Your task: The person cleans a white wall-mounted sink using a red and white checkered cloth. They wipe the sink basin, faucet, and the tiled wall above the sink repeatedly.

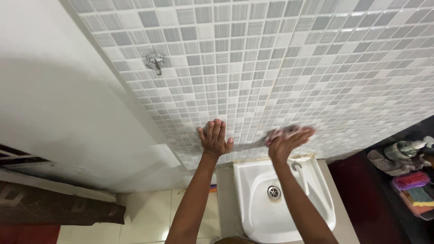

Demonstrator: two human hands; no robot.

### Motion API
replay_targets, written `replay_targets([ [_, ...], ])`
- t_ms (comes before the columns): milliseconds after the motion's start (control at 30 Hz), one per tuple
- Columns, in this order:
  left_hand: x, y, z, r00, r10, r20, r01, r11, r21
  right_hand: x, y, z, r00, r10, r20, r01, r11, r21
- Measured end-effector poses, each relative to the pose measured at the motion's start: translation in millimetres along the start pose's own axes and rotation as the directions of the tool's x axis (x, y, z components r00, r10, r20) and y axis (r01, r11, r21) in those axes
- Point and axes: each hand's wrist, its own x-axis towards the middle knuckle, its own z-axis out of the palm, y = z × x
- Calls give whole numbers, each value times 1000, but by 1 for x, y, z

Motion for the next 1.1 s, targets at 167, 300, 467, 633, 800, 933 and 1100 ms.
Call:
replay_targets([
  [167, -4, -1, 2, 1000, 9, 5, -9, 1000, -10, 63, -96, 7, 963, -38, -268, 88, 981, 175],
  [300, -8, -3, 5, 1000, 2, 14, -2, 1000, -23, 30, -147, 32, 935, -331, -126, 338, 940, 42],
  [467, -16, -5, 5, 1000, -5, 16, 6, 998, -67, -48, -74, 54, 798, -593, 106, 596, 803, 8],
  [633, -17, -5, 6, 1000, 8, 1, -8, 999, -42, -58, 12, 28, 911, -383, 156, 398, 914, -82],
  [800, -17, -3, 11, 1000, 19, -16, -19, 1000, -11, 34, -4, -12, 988, -12, -154, 23, 997, 72],
  [933, -17, -5, 14, 999, 35, -16, -35, 999, 18, 93, -62, -7, 963, -4, -271, 72, 968, 242],
  [1100, -19, 0, 11, 999, -22, 38, 20, 999, 46, 60, -112, 3, 816, -578, 4, 578, 815, -52],
])
